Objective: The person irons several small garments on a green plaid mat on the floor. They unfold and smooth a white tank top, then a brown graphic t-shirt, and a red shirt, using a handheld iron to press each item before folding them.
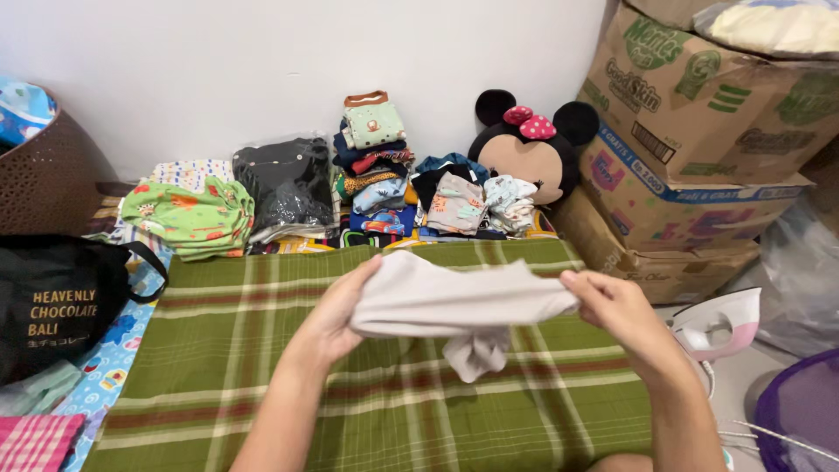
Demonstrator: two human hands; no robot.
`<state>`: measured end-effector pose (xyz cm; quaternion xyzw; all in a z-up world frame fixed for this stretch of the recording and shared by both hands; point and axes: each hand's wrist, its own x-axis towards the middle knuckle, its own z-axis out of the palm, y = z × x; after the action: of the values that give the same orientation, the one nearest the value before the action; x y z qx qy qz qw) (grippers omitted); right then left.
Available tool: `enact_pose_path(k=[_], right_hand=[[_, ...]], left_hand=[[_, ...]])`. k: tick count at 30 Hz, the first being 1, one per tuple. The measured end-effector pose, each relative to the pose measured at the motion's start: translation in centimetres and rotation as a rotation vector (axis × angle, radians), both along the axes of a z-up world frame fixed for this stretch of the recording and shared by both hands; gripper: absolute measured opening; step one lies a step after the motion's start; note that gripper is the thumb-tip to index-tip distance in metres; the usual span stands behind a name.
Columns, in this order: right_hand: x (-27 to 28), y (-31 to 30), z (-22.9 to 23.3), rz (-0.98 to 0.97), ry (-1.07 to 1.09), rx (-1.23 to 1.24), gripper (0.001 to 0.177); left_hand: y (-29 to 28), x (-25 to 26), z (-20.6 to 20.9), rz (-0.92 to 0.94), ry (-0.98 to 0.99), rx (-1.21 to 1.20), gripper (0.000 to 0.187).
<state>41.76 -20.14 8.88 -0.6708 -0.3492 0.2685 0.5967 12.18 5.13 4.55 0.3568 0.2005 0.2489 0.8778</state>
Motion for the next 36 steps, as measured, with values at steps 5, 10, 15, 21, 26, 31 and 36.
enact_pose_path(k=[5, 10, 15, 21, 26, 31, 36], right_hand=[[-4.5, 4.4, 1.9, 0.253, -0.371, 0.052, 0.047], [-5.2, 8.1, 1.3, 0.646, 0.022, -0.067, 0.047], [-1.7, 7.3, 1.7, 0.527, 0.592, 0.232, 0.036], [1.6, 4.2, 4.7, 0.309, 0.614, 0.356, 0.033], [3.7, 3.7, 3.6, 0.575, 0.270, -0.169, 0.047], [3.8, 2.7, 4.7, 0.543, 0.286, 0.059, 0.028], [-0.3, 2.7, 8.1, 0.730, -1.147, -0.576, 0.034]], left_hand=[[-3.7, 4.1, 5.9, -0.356, 0.389, 0.652, 0.052], [-2.9, 4.2, 8.8, -0.511, 0.365, 1.102, 0.060], [-0.1, 0.2, 4.3, -0.694, 0.364, 0.988, 0.065], [-0.4, -1.4, -1.1, -0.355, -0.224, 0.192, 0.056], [-1.1, -0.5, 1.5, -0.083, -0.428, -0.106, 0.064], [-0.8, -0.3, 6.0, -0.618, 0.099, 1.289, 0.039], [-1.3, -0.9, 8.0, -0.586, 0.509, 2.037, 0.038]])
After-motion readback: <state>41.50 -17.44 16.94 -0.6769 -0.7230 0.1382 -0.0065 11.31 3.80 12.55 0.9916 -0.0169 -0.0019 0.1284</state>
